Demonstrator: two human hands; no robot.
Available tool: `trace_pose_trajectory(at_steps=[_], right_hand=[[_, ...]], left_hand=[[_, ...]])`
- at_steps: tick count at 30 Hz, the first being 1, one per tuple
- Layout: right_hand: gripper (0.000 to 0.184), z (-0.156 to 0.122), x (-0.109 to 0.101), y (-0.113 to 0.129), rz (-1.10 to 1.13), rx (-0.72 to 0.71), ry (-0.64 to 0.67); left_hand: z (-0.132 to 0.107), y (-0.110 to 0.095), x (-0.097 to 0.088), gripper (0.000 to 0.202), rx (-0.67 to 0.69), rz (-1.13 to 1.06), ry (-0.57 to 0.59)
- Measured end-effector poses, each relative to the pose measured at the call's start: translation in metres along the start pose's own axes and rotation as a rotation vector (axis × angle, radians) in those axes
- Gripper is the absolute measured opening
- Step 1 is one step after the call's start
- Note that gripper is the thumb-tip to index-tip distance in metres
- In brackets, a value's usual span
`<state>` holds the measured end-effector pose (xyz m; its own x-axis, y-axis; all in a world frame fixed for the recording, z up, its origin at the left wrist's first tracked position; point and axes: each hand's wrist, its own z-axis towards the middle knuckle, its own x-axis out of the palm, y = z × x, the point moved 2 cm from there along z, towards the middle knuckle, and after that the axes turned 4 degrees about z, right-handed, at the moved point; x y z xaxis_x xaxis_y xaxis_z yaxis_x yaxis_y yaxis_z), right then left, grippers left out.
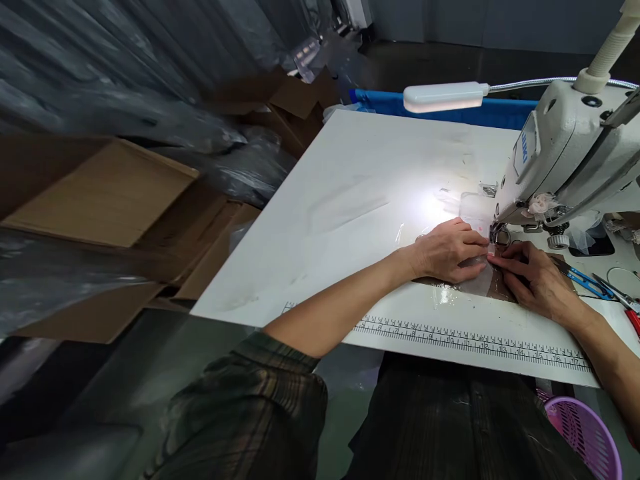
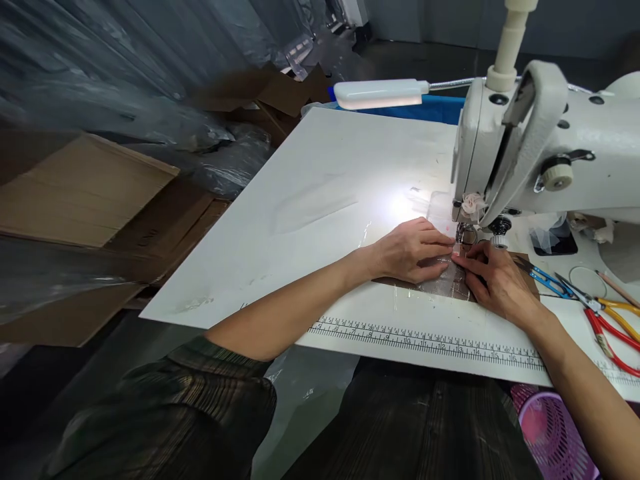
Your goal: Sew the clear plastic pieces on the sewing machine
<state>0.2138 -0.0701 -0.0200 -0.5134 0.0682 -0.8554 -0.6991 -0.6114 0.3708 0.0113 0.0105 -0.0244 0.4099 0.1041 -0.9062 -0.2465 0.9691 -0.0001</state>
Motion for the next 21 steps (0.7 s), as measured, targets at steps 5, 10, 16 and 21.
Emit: trace_pose_trajectory(at_steps=[5,10,16,21], right_hand=[[0.035,-0.0023,0.0024,-0.0018,-0.055,0.016,-0.006],[0.034,-0.0021,0.0023,-0.0003,-0.079,-0.016,-0.023],[0.034,-0.0016,0.0021,-0.0001,-0.074,0.014,-0.012],[0.035,-0.0022,0.0035,-0.0009,-0.062,0.006,-0.032]], left_hand=[[0.0006,-0.0021,-0.0074,0.038,-0.003,0.068,0.089],[0.0022,-0.0026,-0.0089,0.044,-0.045,0.117,0.129],[0.0043,-0.0007,-0.0042,0.042,-0.152,0.111,0.173],[0.0055,0.0032,-0.001,0.044,-0.212,0.104,0.169]])
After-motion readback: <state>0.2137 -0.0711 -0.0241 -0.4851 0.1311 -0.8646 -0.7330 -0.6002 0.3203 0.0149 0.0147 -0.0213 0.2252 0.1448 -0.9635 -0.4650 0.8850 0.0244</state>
